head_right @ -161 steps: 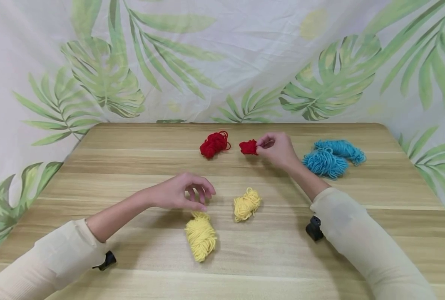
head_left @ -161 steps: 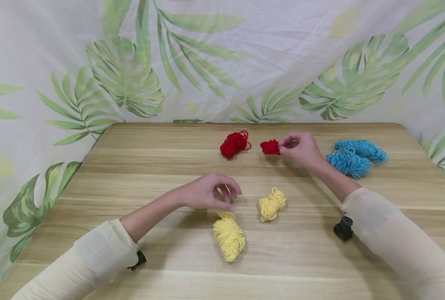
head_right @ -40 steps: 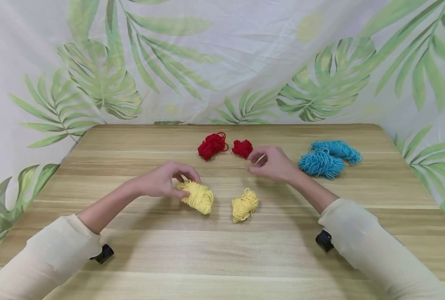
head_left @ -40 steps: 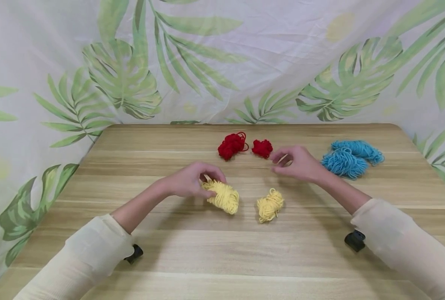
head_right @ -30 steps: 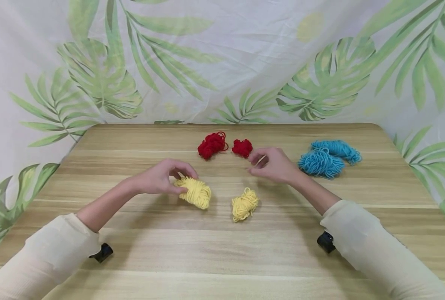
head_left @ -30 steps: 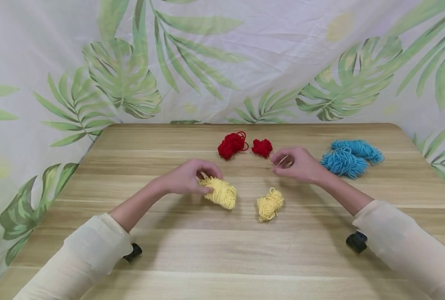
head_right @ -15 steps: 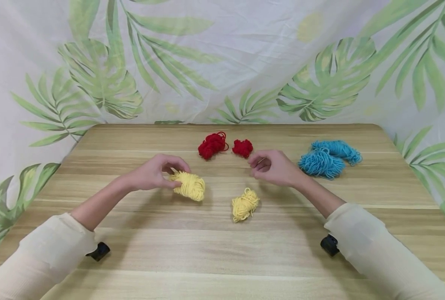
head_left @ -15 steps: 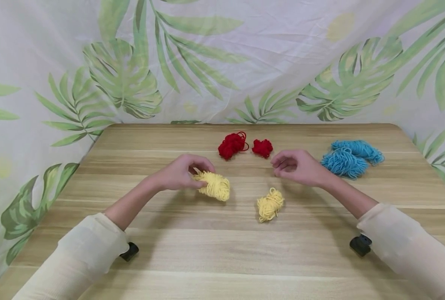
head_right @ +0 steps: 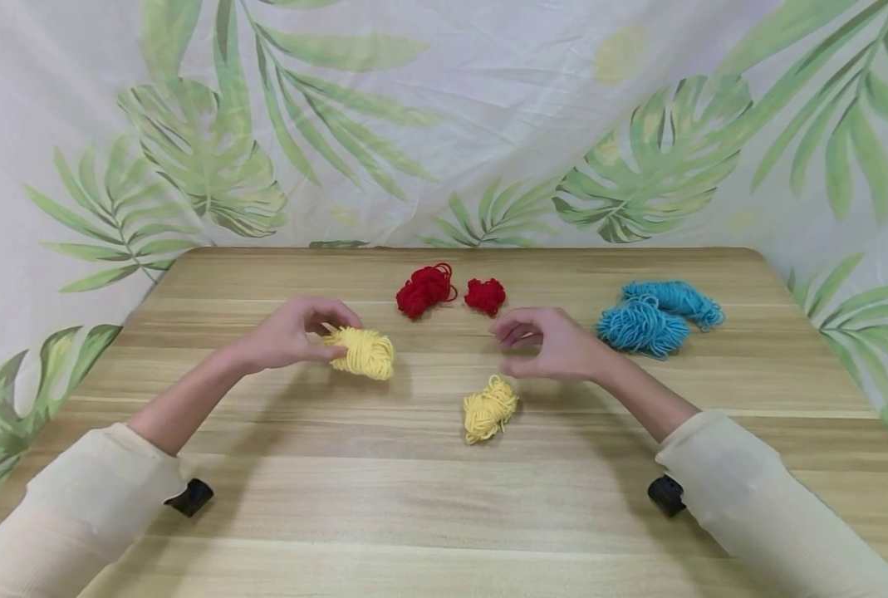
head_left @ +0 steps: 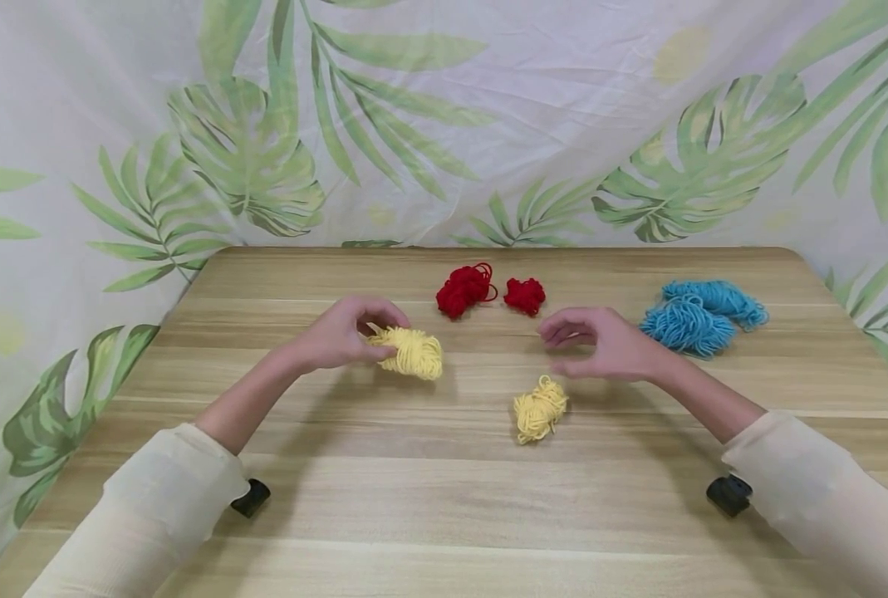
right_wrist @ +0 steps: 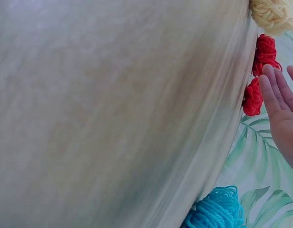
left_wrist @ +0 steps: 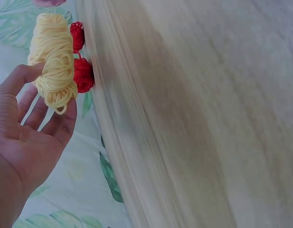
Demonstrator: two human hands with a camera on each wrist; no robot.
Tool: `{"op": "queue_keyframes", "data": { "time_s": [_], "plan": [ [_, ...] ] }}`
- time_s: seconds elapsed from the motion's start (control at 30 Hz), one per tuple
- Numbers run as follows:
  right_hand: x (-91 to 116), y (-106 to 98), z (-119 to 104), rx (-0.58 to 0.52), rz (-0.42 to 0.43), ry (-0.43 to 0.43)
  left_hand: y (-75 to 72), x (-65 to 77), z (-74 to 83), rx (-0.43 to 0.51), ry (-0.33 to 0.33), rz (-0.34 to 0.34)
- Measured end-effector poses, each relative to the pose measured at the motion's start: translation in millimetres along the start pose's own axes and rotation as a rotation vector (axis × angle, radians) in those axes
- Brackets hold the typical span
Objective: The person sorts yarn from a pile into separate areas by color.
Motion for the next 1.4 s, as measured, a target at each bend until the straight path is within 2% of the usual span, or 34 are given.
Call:
{"op": "queue_keyframes", "data": {
  "time_s": [0.53,0.97,1.4],
  "plan": [
    [4.7,2.3,-1.7,-0.004,-0.049,-0.039,-17.9,-0.5,-12.8,0.001,-0.044,0.066],
    [8.9,5.0,-5.3,0.006,-0.102,-0.076,-26.6,-0.7,-24.9,0.008,-0.094,0.118],
    [15.4,8.4,-10.6,0.118,-0.160,-0.102,-37.5,2.4,-36.2,0.017,-0.165,0.196]
  ]
}}
Point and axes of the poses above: each hand's wrist, its own x-axis away from the middle knuckle, its own y-axis out of the palm, z = x × y, the point moved 4 cm from there along -x, towards the middle knuckle, and after that the axes turned 14 degrees about z, right-handed, at the moved point
